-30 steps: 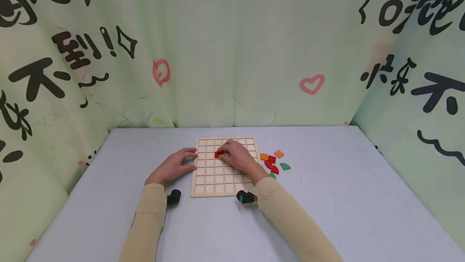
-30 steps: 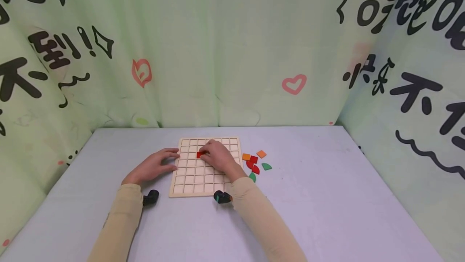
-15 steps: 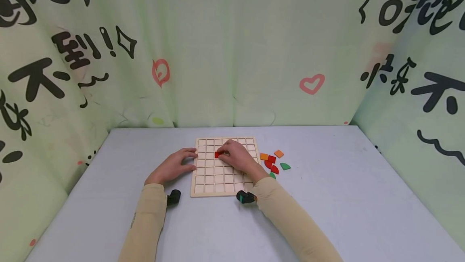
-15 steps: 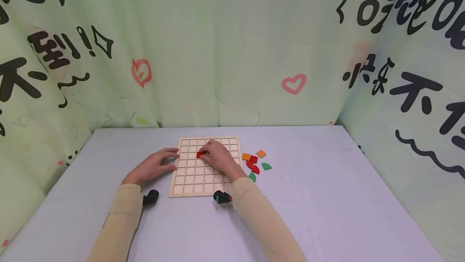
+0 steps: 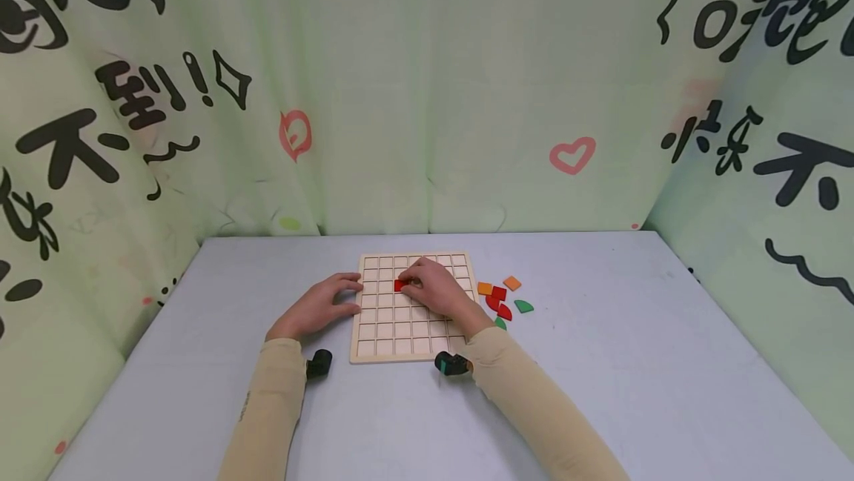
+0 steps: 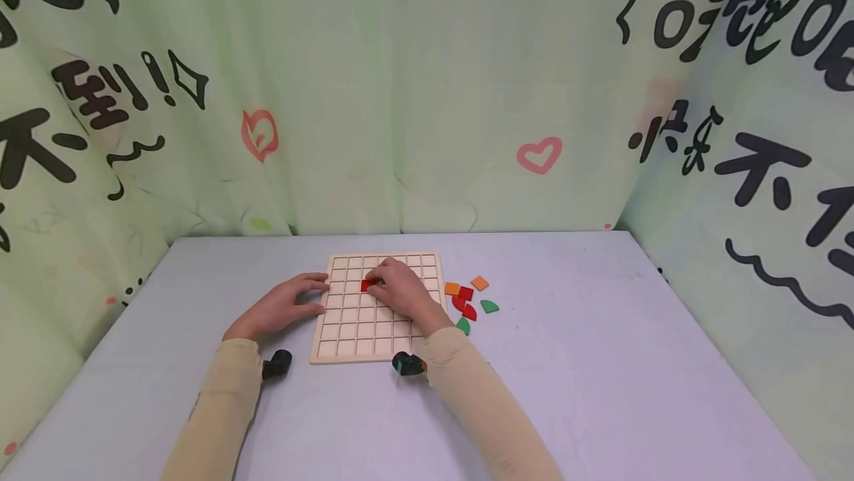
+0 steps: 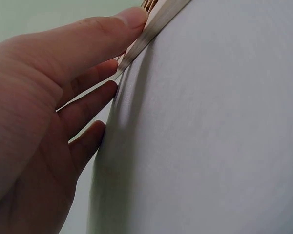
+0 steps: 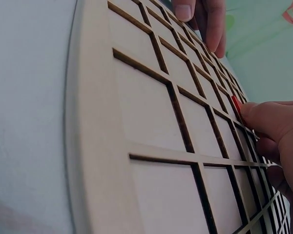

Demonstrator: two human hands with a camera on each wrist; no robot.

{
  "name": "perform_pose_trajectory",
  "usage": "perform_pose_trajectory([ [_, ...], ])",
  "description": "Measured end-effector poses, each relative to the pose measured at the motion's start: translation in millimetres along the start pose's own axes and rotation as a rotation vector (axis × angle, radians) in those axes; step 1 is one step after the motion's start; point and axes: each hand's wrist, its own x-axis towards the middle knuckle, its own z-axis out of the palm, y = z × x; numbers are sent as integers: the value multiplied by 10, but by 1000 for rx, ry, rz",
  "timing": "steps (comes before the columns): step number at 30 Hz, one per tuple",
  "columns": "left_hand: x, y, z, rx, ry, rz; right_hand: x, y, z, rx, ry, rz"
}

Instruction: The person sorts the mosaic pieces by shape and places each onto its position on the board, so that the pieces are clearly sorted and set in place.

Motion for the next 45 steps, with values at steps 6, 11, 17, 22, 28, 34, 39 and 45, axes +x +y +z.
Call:
perform_pose_trajectory([
  [6, 0, -1, 6, 3, 1, -1, -38, 33, -29, 89, 75, 26],
  [11, 3, -5, 10, -1, 2, -6, -78, 82, -84, 129, 111, 55],
  [17, -5, 1, 1, -3, 1, -14, -169, 187, -162, 141, 119, 72],
  [22, -6, 5, -5, 6, 4, -10, -281, 298, -248, 155, 140, 106],
  [28, -4, 2, -2, 1, -1, -14, -426, 459, -368, 138, 168, 139],
  [34, -11, 2, -7, 2, -1, -9, -572, 599, -498, 75, 163, 193],
  [39, -8, -1, 1, -3, -1, -9, -675, 717, -567, 36, 158, 261],
  [45, -12, 6, 7, -3, 3, -18, -777, 858, -626, 4, 165, 296],
])
